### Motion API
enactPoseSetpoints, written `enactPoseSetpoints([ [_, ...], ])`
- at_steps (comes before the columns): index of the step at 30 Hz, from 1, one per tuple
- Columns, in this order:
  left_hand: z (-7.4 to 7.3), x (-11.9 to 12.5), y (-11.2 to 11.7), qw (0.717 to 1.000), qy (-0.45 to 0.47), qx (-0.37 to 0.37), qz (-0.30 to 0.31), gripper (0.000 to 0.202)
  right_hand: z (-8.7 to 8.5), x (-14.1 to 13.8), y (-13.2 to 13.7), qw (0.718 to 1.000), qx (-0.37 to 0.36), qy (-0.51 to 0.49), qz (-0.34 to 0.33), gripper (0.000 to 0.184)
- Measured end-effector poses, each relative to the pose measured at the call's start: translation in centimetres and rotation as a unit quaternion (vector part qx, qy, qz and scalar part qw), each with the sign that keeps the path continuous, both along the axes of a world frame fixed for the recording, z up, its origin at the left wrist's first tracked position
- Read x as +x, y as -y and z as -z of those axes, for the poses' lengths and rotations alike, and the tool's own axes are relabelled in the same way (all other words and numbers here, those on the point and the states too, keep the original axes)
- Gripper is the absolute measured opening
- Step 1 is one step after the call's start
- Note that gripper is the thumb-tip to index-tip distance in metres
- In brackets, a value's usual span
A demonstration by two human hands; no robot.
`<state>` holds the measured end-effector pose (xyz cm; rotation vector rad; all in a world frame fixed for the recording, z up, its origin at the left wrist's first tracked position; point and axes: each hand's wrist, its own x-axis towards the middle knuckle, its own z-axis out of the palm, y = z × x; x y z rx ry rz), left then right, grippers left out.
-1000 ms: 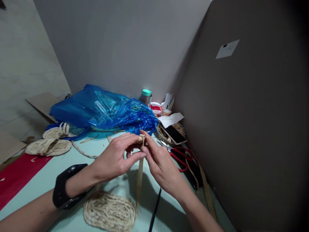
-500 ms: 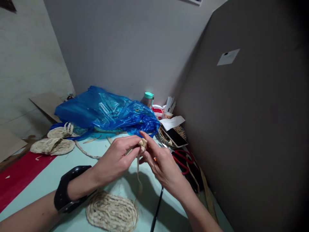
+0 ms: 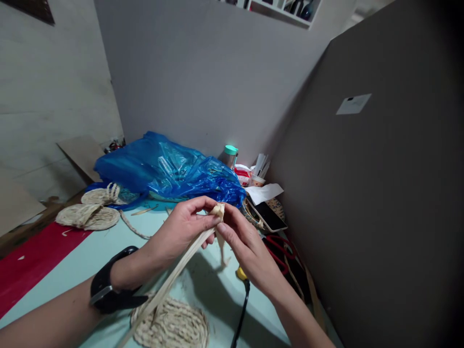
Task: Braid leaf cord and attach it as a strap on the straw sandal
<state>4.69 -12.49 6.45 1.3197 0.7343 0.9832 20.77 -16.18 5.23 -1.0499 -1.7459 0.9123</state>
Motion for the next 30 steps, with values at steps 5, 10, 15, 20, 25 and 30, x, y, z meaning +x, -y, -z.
enactPoseSetpoints([
  [5, -0.1, 0.1, -0.1, 0.999, -0.018, -0.003, -0.037, 0.028, -0.3, -0.8, 0.2, 0.996, 0.020, 0.075, 0.031, 0.027],
  [10, 0.3, -0.2, -0.6, 1.000, 0.011, -0.005, -0.027, 0.030, -0.4, -1.0, -0.4, 0.990, 0.076, 0.120, 0.003, 0.023],
  [15, 0.6, -0.2, -0.7, 0.998, -0.020, 0.028, -0.059, 0.025, -0.3, -0.7, -0.6, 0.988, 0.066, 0.137, 0.015, 0.026],
  [20, 0.8, -0.1, -0.7, 0.988, -0.056, 0.095, -0.105, 0.006, 0.0, -0.4, -0.9, 0.995, 0.050, 0.085, 0.019, 0.028],
  [25, 1.7, -0.3, -0.4, 0.947, -0.139, 0.257, -0.137, 0.017, 0.8, -0.3, -1.4, 0.997, 0.034, 0.038, 0.057, 0.032],
  [30, 2.1, -0.3, -0.4, 0.921, -0.185, 0.308, -0.151, 0.020, 1.0, -0.3, -1.3, 0.997, 0.035, 0.035, 0.060, 0.035],
])
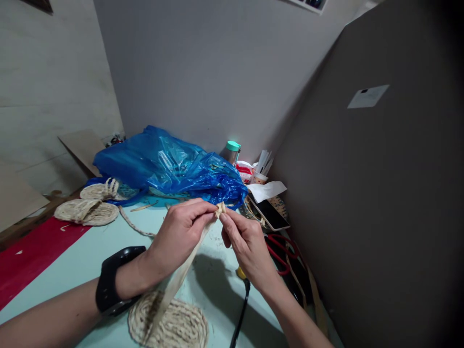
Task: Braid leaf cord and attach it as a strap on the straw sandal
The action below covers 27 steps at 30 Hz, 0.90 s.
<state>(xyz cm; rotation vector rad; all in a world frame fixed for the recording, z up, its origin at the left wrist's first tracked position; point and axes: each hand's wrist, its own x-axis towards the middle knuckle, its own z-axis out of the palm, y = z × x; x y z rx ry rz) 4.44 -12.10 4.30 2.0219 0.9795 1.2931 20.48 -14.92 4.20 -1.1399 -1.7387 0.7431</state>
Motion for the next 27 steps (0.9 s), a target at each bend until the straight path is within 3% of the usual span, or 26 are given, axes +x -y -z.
enactPoseSetpoints([
  [6, -0.5, 0.1, 0.0, 1.000, -0.006, -0.028, -0.001, 0.017, -0.1, 0.6, 0.3, 0.999, 0.000, 0.005, -0.050, 0.033],
  [11, -0.1, 0.2, 0.4, 0.999, -0.012, 0.046, -0.016, 0.015, 0.2, 0.8, 0.0, 0.997, -0.008, -0.025, -0.078, 0.027],
  [18, 0.6, 0.5, 1.4, 0.971, -0.082, 0.218, -0.051, 0.018, 0.4, 0.1, 0.2, 0.996, -0.019, -0.089, 0.006, 0.030],
  [23, -0.2, 0.2, 1.1, 0.965, -0.175, 0.184, -0.061, 0.014, 0.5, -0.2, 0.5, 0.988, -0.024, -0.146, 0.043, 0.028],
  [27, -0.9, -0.3, 1.2, 0.963, -0.173, 0.191, -0.074, 0.014, 0.6, -0.3, 0.4, 0.982, 0.000, -0.169, 0.081, 0.027],
])
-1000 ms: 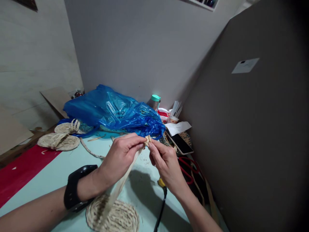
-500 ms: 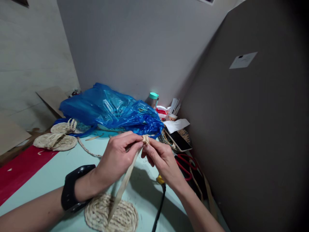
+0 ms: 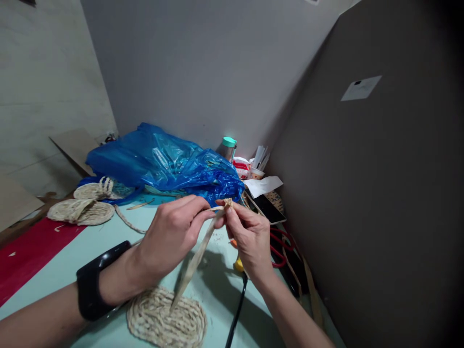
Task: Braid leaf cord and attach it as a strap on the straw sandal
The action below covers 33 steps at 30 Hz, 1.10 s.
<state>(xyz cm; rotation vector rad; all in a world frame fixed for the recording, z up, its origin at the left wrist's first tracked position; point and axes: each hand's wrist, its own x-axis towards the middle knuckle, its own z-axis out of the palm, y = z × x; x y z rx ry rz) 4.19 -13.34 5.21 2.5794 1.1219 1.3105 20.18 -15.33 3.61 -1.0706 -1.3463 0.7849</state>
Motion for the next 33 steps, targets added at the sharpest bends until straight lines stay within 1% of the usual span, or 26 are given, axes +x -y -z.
enactPoseSetpoints([
  [3, 0.1, 0.0, 1.1, 0.994, -0.056, 0.094, -0.005, 0.017, 0.0, -0.3, 0.0, 1.000, 0.007, -0.016, 0.015, 0.024],
  [5, 0.3, 0.3, 1.9, 0.980, -0.112, 0.165, -0.007, 0.018, 0.1, -0.6, 0.1, 0.999, -0.009, -0.049, 0.003, 0.022],
  [7, 0.7, 0.7, 2.5, 0.965, -0.155, 0.211, -0.017, 0.021, 0.2, -0.9, 0.2, 0.995, -0.040, -0.092, -0.021, 0.023],
  [10, 1.4, 1.5, 2.6, 0.957, -0.190, 0.218, -0.035, 0.027, 0.6, -1.2, 0.2, 0.986, -0.080, -0.139, -0.049, 0.028],
  [14, 2.4, 2.2, 2.6, 0.957, -0.224, 0.180, -0.032, 0.030, 0.9, -1.1, -0.1, 0.980, -0.095, -0.169, -0.050, 0.027],
  [16, 2.5, 2.2, 2.7, 0.966, -0.218, 0.141, 0.001, 0.027, 0.9, -0.7, -0.5, 0.980, -0.089, -0.175, -0.038, 0.026],
  [17, 2.4, 2.1, 2.7, 0.973, -0.196, 0.116, 0.028, 0.023, 0.8, -0.5, -0.6, 0.980, -0.083, -0.179, -0.034, 0.026],
  [19, 1.9, 1.7, 2.3, 0.989, -0.109, 0.069, 0.068, 0.020, 0.7, -0.2, -0.9, 0.978, -0.070, -0.193, -0.036, 0.025],
  [20, 1.5, 1.5, 1.9, 0.995, -0.055, 0.039, 0.074, 0.022, 0.7, -0.1, -1.0, 0.976, -0.066, -0.201, -0.043, 0.023],
  [21, 1.1, 1.3, 1.4, 0.998, 0.000, 0.006, 0.061, 0.023, 0.6, -0.1, -1.0, 0.975, -0.062, -0.206, -0.053, 0.023],
  [22, 0.7, 1.2, 0.8, 0.997, 0.046, -0.044, 0.045, 0.020, 0.6, -0.2, -0.9, 0.974, -0.059, -0.206, -0.067, 0.023],
  [23, 0.4, 1.1, 0.2, 0.989, 0.081, -0.118, 0.044, 0.018, 0.6, -0.3, -0.8, 0.974, -0.055, -0.202, -0.080, 0.024],
  [24, 0.1, 1.0, -0.3, 0.970, 0.116, -0.200, 0.074, 0.017, 0.6, -0.5, -0.6, 0.975, -0.050, -0.195, -0.092, 0.025],
  [25, 0.0, 1.1, -0.8, 0.943, 0.147, -0.275, 0.114, 0.017, 0.6, -0.8, -0.4, 0.976, -0.043, -0.189, -0.102, 0.025],
  [26, 0.0, 1.1, -1.1, 0.912, 0.176, -0.338, 0.153, 0.019, 0.6, -1.0, -0.2, 0.976, -0.036, -0.185, -0.111, 0.024],
  [27, 0.1, 1.2, -1.2, 0.882, 0.207, -0.381, 0.183, 0.022, 0.5, -1.2, 0.0, 0.976, -0.030, -0.182, -0.117, 0.022],
  [29, 0.5, 1.5, -1.1, 0.840, 0.265, -0.428, 0.203, 0.023, 0.4, -1.5, 0.4, 0.980, -0.027, -0.164, -0.110, 0.024],
  [31, 0.8, 1.7, -0.7, 0.806, 0.318, -0.459, 0.199, 0.020, 0.4, -1.6, 0.7, 0.989, -0.035, -0.119, -0.083, 0.030],
  [32, 0.9, 1.7, -0.5, 0.792, 0.336, -0.469, 0.198, 0.020, 0.3, -1.6, 0.8, 0.993, -0.039, -0.090, -0.067, 0.033],
  [33, 1.0, 1.6, -0.4, 0.785, 0.348, -0.472, 0.199, 0.020, 0.3, -1.6, 0.9, 0.995, -0.043, -0.065, -0.055, 0.037],
])
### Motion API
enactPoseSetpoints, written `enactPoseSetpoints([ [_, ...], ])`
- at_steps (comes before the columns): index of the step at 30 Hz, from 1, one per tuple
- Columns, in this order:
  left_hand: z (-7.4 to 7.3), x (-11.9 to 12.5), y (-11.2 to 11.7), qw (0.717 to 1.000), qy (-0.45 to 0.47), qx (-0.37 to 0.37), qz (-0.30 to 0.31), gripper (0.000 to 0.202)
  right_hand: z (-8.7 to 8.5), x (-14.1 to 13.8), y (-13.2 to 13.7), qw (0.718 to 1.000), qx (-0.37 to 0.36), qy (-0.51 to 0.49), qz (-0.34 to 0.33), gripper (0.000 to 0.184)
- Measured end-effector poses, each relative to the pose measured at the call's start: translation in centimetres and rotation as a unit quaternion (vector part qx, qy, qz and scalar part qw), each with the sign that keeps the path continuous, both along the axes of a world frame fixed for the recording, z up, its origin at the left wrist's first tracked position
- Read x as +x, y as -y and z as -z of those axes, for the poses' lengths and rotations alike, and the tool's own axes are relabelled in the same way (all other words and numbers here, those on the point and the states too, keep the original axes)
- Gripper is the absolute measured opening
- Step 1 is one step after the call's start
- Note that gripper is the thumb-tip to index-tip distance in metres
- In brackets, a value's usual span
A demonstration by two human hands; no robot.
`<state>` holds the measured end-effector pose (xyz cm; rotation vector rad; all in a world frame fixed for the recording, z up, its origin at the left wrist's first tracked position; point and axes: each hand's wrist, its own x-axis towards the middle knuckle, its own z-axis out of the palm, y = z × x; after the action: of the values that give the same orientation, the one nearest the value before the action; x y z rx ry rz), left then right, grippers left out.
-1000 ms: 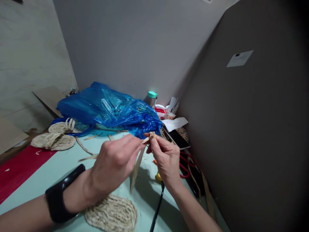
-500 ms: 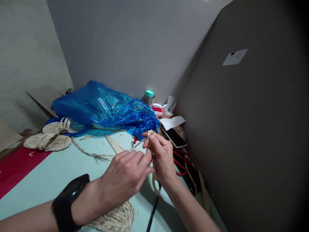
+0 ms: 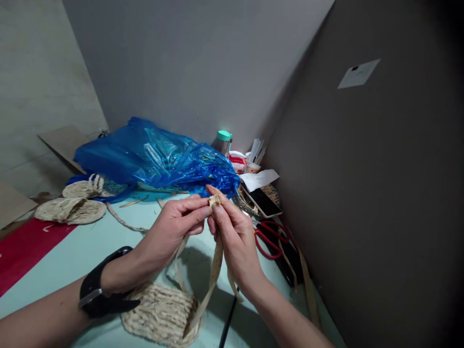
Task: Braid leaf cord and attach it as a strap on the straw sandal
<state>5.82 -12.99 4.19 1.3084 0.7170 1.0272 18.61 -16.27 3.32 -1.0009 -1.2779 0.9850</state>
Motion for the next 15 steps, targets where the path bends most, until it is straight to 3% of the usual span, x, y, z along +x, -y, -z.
enactPoseSetpoints([
  [3, 0.1, -0.3, 0.2, 0.999, -0.005, 0.032, -0.019, 0.027, -0.3, 0.3, 0.1, 0.999, -0.008, 0.037, -0.006, 0.054],
  [6, 0.3, -0.5, 0.1, 0.998, -0.015, 0.054, -0.028, 0.027, -0.9, 1.0, -0.1, 0.996, -0.052, 0.029, -0.067, 0.066],
  [10, 0.5, -0.5, -0.1, 0.998, -0.015, 0.045, -0.032, 0.016, -1.6, 2.4, -0.8, 0.984, -0.107, 0.002, -0.145, 0.052],
  [15, 0.5, -0.3, -0.5, 0.998, -0.044, 0.046, -0.021, 0.016, -1.1, 3.5, -1.6, 0.986, -0.049, 0.004, -0.162, 0.028],
])
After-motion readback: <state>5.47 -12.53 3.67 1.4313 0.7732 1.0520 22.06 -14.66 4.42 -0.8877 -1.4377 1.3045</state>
